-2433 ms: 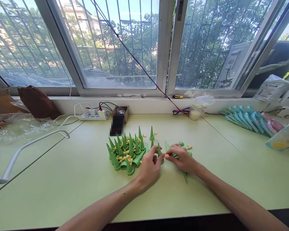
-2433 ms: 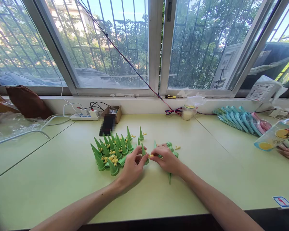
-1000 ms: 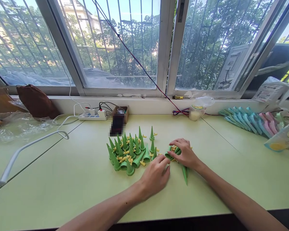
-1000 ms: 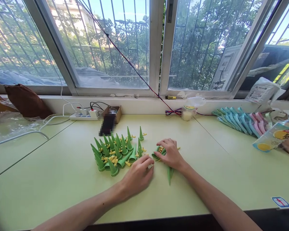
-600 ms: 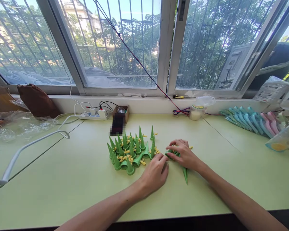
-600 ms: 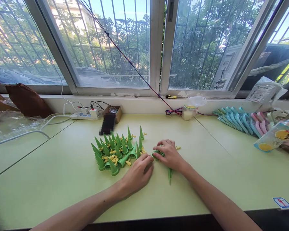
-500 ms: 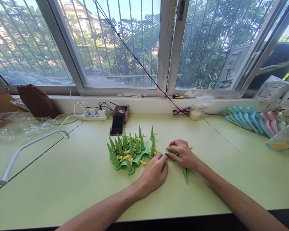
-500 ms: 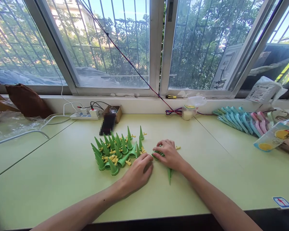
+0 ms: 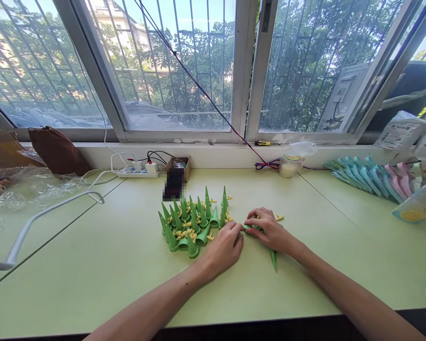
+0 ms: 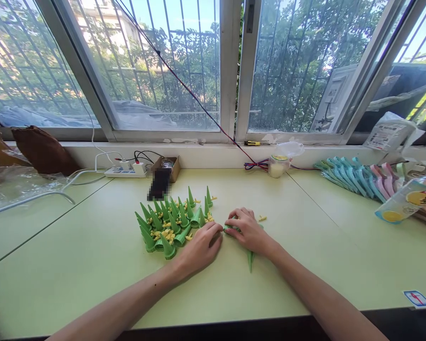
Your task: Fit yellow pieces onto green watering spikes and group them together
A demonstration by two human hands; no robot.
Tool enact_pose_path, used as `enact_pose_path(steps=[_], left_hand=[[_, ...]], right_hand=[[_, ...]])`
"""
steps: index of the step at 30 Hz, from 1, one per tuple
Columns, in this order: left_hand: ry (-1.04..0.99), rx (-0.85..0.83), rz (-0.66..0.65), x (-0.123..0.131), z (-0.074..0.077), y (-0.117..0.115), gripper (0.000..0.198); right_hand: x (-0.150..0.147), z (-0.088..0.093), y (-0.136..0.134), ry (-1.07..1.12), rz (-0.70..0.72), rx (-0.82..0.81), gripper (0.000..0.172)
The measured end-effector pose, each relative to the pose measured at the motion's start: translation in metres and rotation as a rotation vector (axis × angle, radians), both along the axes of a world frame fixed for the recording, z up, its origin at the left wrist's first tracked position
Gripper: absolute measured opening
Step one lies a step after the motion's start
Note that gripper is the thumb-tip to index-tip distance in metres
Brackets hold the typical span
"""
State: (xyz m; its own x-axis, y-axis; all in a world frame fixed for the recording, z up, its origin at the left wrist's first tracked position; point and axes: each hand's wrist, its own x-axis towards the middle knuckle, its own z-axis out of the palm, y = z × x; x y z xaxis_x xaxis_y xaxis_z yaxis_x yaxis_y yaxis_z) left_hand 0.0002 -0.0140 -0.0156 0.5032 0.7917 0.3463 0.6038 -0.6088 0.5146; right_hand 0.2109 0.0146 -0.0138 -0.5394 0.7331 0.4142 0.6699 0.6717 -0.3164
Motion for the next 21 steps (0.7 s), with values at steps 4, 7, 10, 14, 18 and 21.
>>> enact_pose_path(steps=[4, 7, 10, 14, 18, 21], left_hand=[[0.001, 0.014, -0.010, 0.000, 0.003, 0.001, 0.017], [-0.019, 0.013, -0.023, 0.002, 0.007, -0.002, 0.018], [-0.082, 0.000, -0.031, 0.005, 0.009, -0.005, 0.017], [-0.241, -0.090, -0.028, 0.007, 0.011, -0.009, 0.017], [-0.415, -0.220, -0.009, 0.010, 0.014, -0.013, 0.020], [-0.543, -0.296, -0.002, 0.011, 0.016, -0.015, 0.021]], right_hand=[[0.000, -0.002, 0.002, 0.051, 0.027, 0.015, 0.017], [-0.001, -0.003, 0.002, 0.124, 0.050, 0.029, 0.018], [-0.002, -0.002, 0.002, 0.215, 0.068, 0.036, 0.018], [-0.003, 0.001, -0.001, 0.335, 0.101, 0.043, 0.019], [-0.004, 0.005, -0.005, 0.402, 0.130, 0.064, 0.017], [-0.005, 0.006, -0.008, 0.428, 0.168, 0.096, 0.017]])
